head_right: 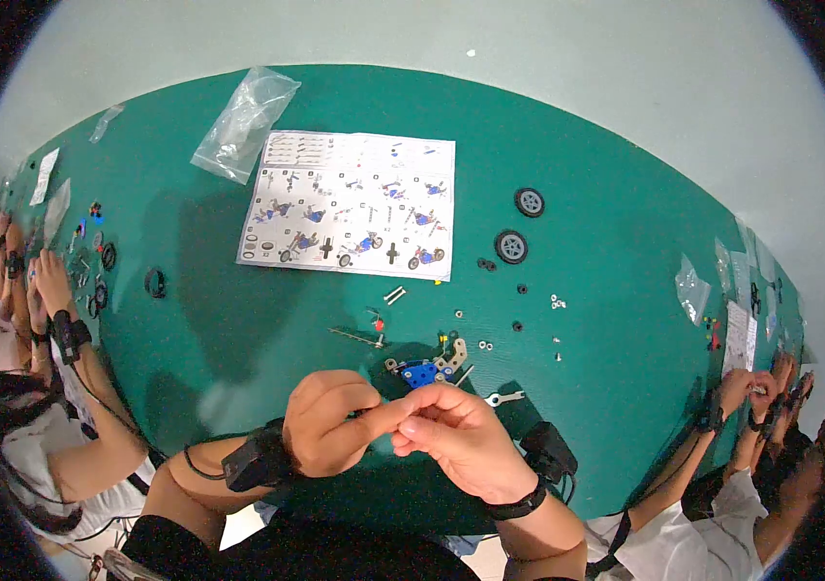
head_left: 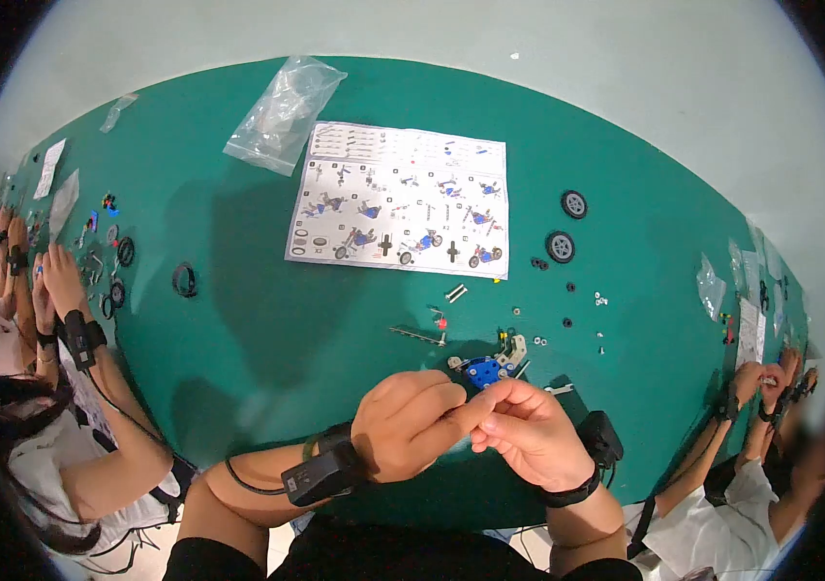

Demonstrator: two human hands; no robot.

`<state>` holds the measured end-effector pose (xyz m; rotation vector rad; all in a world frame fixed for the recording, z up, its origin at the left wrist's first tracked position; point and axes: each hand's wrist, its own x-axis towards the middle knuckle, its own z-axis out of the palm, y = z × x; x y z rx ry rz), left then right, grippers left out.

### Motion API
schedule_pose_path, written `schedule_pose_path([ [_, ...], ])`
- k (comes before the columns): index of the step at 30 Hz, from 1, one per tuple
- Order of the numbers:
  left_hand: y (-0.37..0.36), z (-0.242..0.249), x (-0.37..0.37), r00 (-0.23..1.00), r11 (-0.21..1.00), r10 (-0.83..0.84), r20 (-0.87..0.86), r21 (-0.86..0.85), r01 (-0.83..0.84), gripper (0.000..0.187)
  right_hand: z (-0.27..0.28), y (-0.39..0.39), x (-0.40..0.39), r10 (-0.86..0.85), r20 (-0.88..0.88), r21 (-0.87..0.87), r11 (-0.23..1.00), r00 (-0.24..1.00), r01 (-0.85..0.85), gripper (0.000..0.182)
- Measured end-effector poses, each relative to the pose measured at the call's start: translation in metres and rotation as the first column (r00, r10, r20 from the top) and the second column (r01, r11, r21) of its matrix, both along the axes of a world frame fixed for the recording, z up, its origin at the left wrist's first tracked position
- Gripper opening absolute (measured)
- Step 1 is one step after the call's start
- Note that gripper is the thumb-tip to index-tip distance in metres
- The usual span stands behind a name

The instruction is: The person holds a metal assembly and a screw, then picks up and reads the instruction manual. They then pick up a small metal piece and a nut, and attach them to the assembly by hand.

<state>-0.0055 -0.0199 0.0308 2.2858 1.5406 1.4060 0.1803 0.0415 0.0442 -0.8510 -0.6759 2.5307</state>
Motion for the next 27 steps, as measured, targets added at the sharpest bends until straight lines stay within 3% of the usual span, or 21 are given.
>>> schedule_pose_path([
  [9,0.001,0.002,-0.001,0.999,0.999,-0.024,-0.022,-0.032,0.023,0.046,-0.004,-0.003,-0.003,-0.017,-0.087,-0.028,1.0,0.996,0.015,0.02],
  [19,0.001,-0.001,-0.003,1.0,0.998,-0.006,-0.022,-0.056,0.004,0.045,0.007,0.001,-0.001,-0.007,0.02,-0.022,1.0,1.0,0.007,0.018],
  [27,0.001,0.002,-0.003,0.999,0.998,-0.031,-0.023,-0.059,0.029,0.049,-0.002,-0.001,-0.001,0.014,0.081,0.151,0.988,0.997,-0.026,0.012],
])
